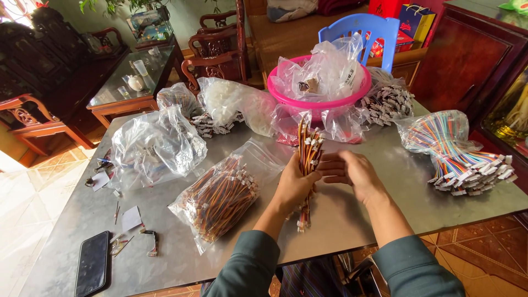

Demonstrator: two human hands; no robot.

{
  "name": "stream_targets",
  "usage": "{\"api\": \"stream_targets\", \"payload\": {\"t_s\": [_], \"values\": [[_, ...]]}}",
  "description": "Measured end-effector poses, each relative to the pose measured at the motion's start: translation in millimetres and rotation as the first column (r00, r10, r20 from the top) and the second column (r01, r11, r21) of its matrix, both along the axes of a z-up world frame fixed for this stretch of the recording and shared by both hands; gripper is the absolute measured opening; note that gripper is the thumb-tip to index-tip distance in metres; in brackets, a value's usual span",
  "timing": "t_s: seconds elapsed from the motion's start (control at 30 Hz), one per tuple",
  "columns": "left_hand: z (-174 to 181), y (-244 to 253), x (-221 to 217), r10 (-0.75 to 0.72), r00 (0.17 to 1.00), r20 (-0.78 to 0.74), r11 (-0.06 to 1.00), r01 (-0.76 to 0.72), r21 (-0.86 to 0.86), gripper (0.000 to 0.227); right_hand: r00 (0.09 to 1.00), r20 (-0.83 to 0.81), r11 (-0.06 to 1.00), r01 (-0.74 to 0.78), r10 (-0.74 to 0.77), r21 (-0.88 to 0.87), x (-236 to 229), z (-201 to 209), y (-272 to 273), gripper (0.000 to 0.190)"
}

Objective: The person sorts electronic wiring harnesses and small connector components from a plastic bag on a metal table, organizing them by type and placing them back into separate plastic bags.

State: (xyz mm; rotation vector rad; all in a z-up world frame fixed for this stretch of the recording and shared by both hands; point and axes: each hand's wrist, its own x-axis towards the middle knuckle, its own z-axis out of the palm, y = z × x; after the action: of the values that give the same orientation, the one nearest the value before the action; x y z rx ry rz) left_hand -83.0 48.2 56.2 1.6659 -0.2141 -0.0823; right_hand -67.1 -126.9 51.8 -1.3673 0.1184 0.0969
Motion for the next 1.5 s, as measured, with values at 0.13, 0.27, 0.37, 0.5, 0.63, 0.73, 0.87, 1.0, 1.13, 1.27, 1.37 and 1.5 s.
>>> {"api": "stream_targets", "payload": {"t_s": [0.13, 0.27, 0.37, 0.5, 0.63, 0.73, 0.87, 1.0, 1.13, 1.27, 1.37, 1.5], "values": [[-22, 14, -2, -0.103, 0.982, -0.159, 0.907, 0.027, -0.420, 0.031, 0.994, -0.108, 0.999, -0.021, 0.024, 0.030, -15, 9, 17, 0.053], [-18, 40, -23, -0.148, 0.953, -0.266, 0.807, -0.039, -0.589, 0.021, 0.997, -0.060, 0.973, 0.039, -0.054, -0.229, 0, -17, 26, 0.031], [-17, 45, -33, -0.182, 0.941, -0.287, 0.759, -0.051, -0.649, 0.017, 0.993, 0.084, 0.806, 0.119, -0.086, -0.580, 27, -57, 26, 0.026], [-18, 45, -34, -0.223, 0.935, -0.275, 0.703, -0.042, -0.710, 0.018, 0.887, 0.405, 0.490, 0.257, 0.223, -0.833, 4, -51, 52, 0.041], [-35, 43, -21, -0.186, 0.942, -0.279, 0.717, -0.063, -0.694, 0.019, 0.929, 0.195, 0.220, 0.129, 0.313, -0.967, 21, -56, 65, 0.027], [-56, 42, -15, -0.133, 0.951, -0.280, 0.756, -0.085, -0.649, 0.018, 0.909, 0.315, 0.304, 0.228, 0.274, -0.925, 23, -61, 55, 0.024], [-55, 36, -12, -0.077, 0.960, -0.270, 0.795, -0.104, -0.597, 0.021, 0.942, 0.244, 0.241, 0.188, 0.229, -0.952, 32, -70, 28, 0.006], [-47, 20, -12, 0.022, 0.968, -0.251, 0.865, -0.144, -0.481, 0.024, 0.978, 0.195, 0.494, 0.134, 0.075, -0.859, 3, -39, 20, 0.020], [-25, 12, -18, 0.098, 0.974, -0.205, 0.853, -0.188, -0.487, 0.032, 0.964, 0.258, 0.973, 0.115, -0.062, -0.198, -25, -15, 24, 0.013], [-24, 1, -10, 0.108, 0.981, -0.164, 0.840, -0.178, -0.512, 0.032, 0.966, 0.204, 0.983, -0.138, 0.160, -0.119, -44, 20, 41, 0.014], [-16, -5, -8, 0.120, 0.985, -0.128, 0.842, -0.169, -0.512, 0.024, 0.959, 0.225, 0.983, -0.148, 0.170, -0.111, -37, 16, 38, 0.015], [-13, -4, 14, 0.247, 0.964, 0.094, 0.876, -0.181, -0.447, 0.011, 0.963, 0.268, 0.994, -0.045, 0.017, 0.099, -17, -13, 23, 0.016]]}}
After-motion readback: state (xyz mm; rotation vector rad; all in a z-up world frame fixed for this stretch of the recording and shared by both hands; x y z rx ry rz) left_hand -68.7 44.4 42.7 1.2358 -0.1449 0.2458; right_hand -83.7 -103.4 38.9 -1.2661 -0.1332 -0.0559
